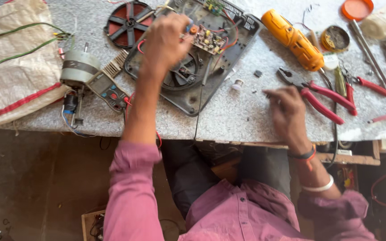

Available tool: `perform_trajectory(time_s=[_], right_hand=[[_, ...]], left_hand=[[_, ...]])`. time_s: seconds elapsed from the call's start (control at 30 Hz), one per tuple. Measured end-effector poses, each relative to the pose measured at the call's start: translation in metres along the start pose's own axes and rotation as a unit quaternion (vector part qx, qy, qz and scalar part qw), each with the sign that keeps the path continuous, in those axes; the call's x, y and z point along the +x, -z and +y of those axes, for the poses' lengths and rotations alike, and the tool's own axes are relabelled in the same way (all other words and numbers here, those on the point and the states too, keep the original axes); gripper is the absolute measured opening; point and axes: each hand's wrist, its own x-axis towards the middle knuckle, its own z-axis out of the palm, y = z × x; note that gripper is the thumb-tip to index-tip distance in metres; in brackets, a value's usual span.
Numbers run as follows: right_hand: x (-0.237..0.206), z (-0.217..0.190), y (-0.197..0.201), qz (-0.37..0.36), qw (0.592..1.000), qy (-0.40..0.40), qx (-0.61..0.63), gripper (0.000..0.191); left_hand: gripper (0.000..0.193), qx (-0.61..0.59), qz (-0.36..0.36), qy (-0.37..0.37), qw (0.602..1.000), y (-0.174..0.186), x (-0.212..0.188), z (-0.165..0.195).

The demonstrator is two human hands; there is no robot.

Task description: The person solders a small black electronic component using a soldering iron and solder wire, then uses pliers to trim the leads. The component is then placed onto a circuit board within a disassembled fan housing.

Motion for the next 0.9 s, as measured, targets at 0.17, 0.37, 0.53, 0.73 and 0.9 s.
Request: perform_trajectory(time_s=[0.17,0.37,0.53,0.73,0.9], right_hand=[[0.050,0.003,0.011,0.067,0.993,0.008,0.097,0.014],[0.164,-0.010,-0.021,0.074,0.968,0.033,0.238,0.010],[0.224,-0.008,-0.092,0.065,0.926,0.034,0.369,0.015],[0.209,0.027,-0.135,0.056,0.984,0.084,0.149,0.019],[0.224,0.043,-0.131,0.076,0.945,0.028,0.317,0.018]], left_hand=[[0.060,0.091,-0.106,0.067,0.988,-0.025,0.030,-0.035],[0.056,-0.054,-0.038,0.088,0.994,-0.031,0.014,-0.056],[0.049,-0.035,-0.035,0.062,0.997,-0.023,0.017,-0.056],[0.040,-0.083,-0.039,0.062,0.994,-0.028,0.024,-0.064],[0.041,-0.109,-0.034,0.043,0.993,-0.031,0.021,-0.065]])
